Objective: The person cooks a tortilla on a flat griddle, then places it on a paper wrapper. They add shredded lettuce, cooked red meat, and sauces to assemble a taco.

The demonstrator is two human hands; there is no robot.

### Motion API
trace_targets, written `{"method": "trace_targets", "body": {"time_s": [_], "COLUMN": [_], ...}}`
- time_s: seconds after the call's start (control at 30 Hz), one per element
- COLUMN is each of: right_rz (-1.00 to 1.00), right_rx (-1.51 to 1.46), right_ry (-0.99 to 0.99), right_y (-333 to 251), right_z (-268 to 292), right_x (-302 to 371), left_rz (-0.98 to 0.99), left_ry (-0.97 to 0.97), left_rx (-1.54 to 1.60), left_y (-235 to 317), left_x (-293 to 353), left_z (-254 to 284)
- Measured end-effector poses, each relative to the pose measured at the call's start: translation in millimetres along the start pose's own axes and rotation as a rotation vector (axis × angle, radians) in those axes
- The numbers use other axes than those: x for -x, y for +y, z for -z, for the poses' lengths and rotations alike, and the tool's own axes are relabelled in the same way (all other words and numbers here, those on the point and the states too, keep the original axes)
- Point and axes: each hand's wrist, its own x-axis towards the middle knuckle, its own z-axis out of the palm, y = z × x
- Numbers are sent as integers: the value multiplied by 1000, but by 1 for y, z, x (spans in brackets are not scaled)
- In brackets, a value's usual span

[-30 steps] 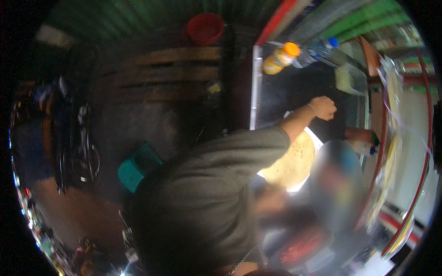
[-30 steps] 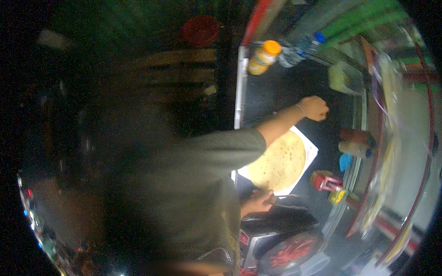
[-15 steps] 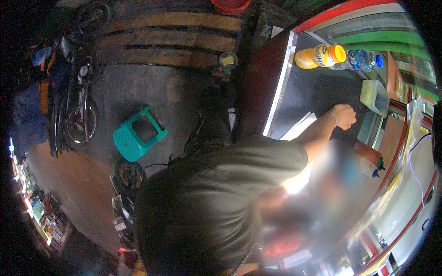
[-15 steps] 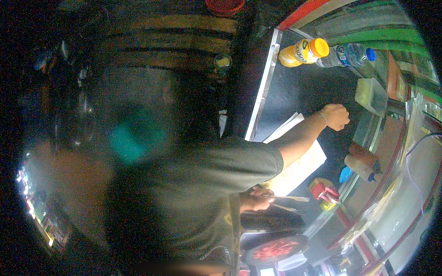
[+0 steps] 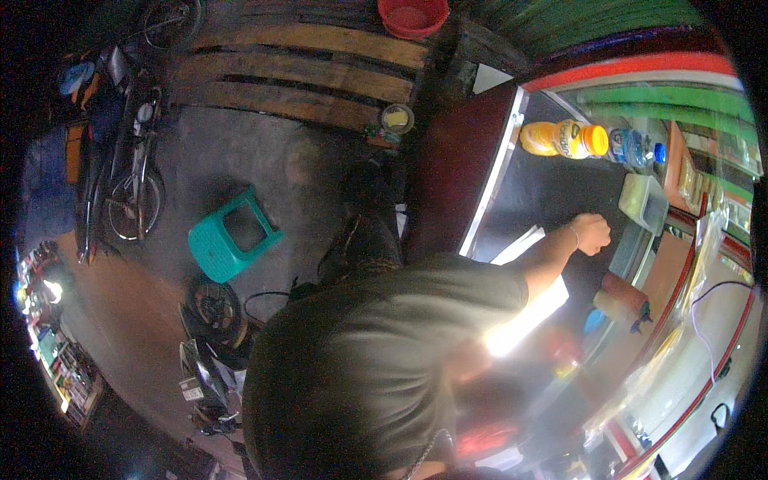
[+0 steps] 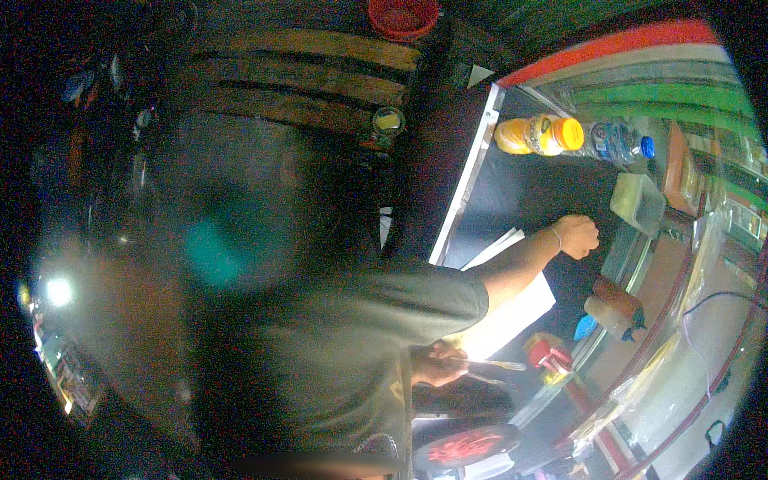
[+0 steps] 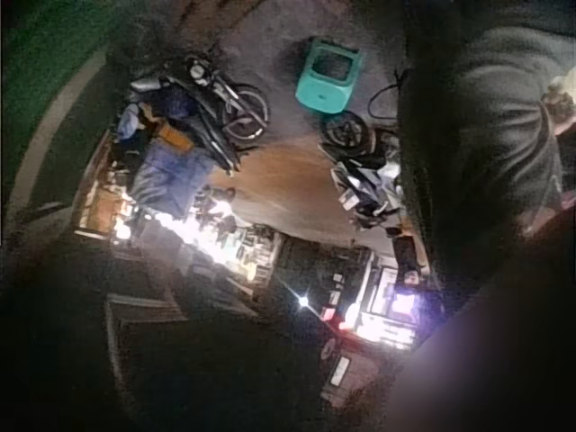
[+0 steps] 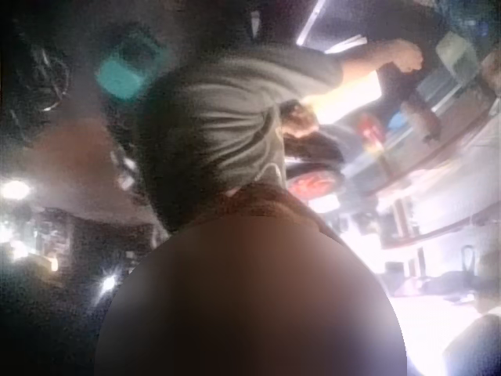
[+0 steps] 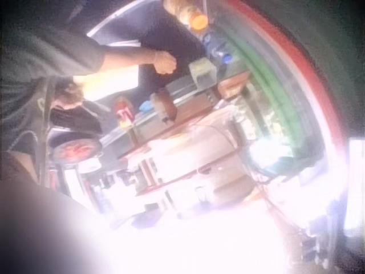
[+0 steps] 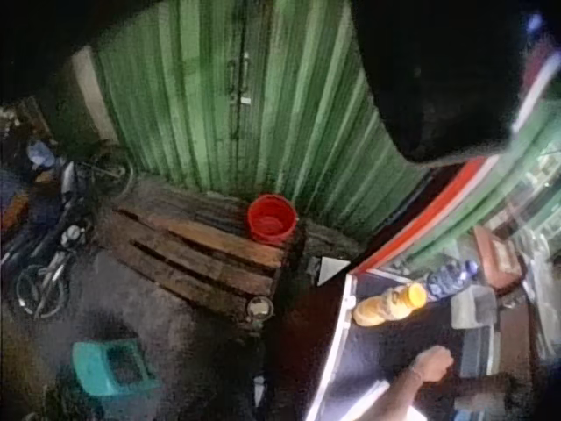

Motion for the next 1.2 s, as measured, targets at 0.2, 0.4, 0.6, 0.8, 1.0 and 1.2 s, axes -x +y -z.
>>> {"method": "trace_targets", "body": {"time_s": [0.2,0.4,0.6,0.8,1.0,1.2], "right_rz": [-1,-7,-11,9,53,202], "right_rx": [46,57,51,38,61,350], "right_ry": [-33,-41,-51,-51,146,454], "right_y": [-12,-22,-26,-32,-61,-93], "right_z": [-5,-14,-21,-24,5,122], "right_x": [-1,1,2,4,24,97], "left_rz": [-6,-32,-35,-51,2,-152], "left_ry": [27,49,40,-16,-236,-244], "left_rx": [45,67,63,40,26,-49], "left_y": [-4,-5,-7,-6,1,5], "left_x": [0,1,0,3,10,17], "left_z": [-6,-6,-13,-4,34,42]}}
